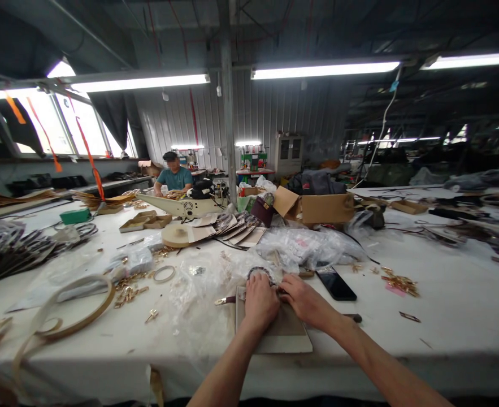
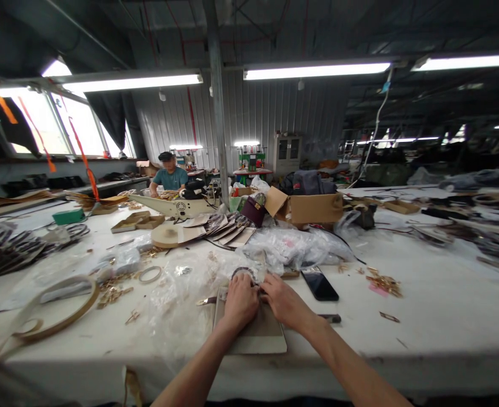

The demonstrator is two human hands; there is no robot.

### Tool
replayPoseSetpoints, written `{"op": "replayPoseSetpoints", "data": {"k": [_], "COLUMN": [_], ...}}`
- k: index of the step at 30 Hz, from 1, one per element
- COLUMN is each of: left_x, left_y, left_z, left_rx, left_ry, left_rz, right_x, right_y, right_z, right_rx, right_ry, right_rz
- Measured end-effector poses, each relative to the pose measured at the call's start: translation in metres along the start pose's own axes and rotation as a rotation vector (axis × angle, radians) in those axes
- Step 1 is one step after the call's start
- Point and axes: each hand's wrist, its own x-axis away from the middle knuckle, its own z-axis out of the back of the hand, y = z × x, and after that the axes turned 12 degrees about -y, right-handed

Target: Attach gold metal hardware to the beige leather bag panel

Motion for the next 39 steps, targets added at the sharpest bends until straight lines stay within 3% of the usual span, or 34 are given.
{"op": "replayPoseSetpoints", "data": {"k": [19, 24, 36, 39], "left_x": [0.006, 0.005, 0.000, 0.001], "left_y": [0.003, 0.004, -0.001, 0.000], "left_z": [0.000, 0.001, 0.000, 0.001], "left_rx": [-0.053, -0.109, -0.093, -0.106], "left_ry": [0.054, 0.041, 0.008, 0.014], "left_rz": [-0.063, -0.023, -0.083, -0.083], "right_x": [0.003, 0.002, 0.002, -0.001], "right_y": [-0.003, -0.001, -0.010, -0.007], "right_z": [-0.007, -0.009, -0.001, 0.008], "right_rx": [0.089, 0.095, 0.174, 0.073], "right_ry": [0.077, 0.084, 0.035, 0.043], "right_rz": [0.035, 0.049, 0.017, 0.003]}}
